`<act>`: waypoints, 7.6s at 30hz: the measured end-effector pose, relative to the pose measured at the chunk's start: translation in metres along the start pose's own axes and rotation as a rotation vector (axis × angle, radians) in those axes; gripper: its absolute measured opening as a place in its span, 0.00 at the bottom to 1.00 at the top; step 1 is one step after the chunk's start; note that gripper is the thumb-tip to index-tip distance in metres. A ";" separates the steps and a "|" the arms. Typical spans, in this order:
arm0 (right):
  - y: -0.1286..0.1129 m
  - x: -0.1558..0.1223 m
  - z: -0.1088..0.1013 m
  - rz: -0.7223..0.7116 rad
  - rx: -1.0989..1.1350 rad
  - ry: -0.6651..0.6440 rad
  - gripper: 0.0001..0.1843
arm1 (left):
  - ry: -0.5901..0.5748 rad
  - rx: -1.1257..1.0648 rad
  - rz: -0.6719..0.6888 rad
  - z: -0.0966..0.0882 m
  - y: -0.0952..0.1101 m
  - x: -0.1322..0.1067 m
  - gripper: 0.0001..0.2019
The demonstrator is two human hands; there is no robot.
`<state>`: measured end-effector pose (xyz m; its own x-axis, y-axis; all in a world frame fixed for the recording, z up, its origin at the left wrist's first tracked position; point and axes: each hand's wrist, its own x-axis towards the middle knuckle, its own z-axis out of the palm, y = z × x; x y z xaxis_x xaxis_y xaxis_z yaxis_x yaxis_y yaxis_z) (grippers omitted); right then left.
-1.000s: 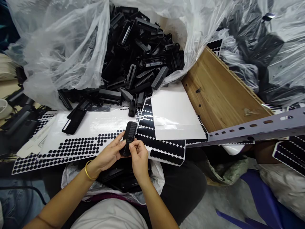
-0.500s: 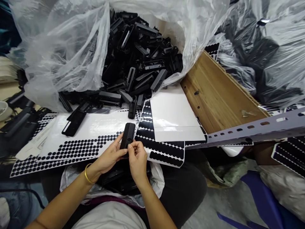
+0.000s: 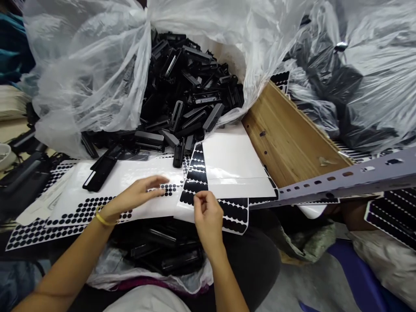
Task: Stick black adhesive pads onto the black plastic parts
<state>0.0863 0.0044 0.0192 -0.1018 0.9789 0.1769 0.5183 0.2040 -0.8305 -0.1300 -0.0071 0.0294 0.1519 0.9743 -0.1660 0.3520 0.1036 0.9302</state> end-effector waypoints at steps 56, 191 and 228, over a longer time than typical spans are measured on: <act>0.007 -0.016 0.003 -0.151 -0.271 0.015 0.05 | 0.120 -0.942 -0.240 0.071 -0.008 -0.010 0.16; -0.006 -0.012 0.041 -0.212 -0.103 -0.045 0.03 | 0.340 -0.892 -0.176 0.065 -0.007 -0.013 0.14; -0.014 -0.008 0.032 0.336 0.501 -0.385 0.12 | 0.113 -0.971 -0.267 0.066 -0.001 -0.016 0.19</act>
<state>0.0532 -0.0064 0.0125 -0.3458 0.9036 -0.2530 0.1312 -0.2204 -0.9665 -0.0715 -0.0360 0.0095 0.0725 0.9037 -0.4220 -0.5491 0.3894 0.7396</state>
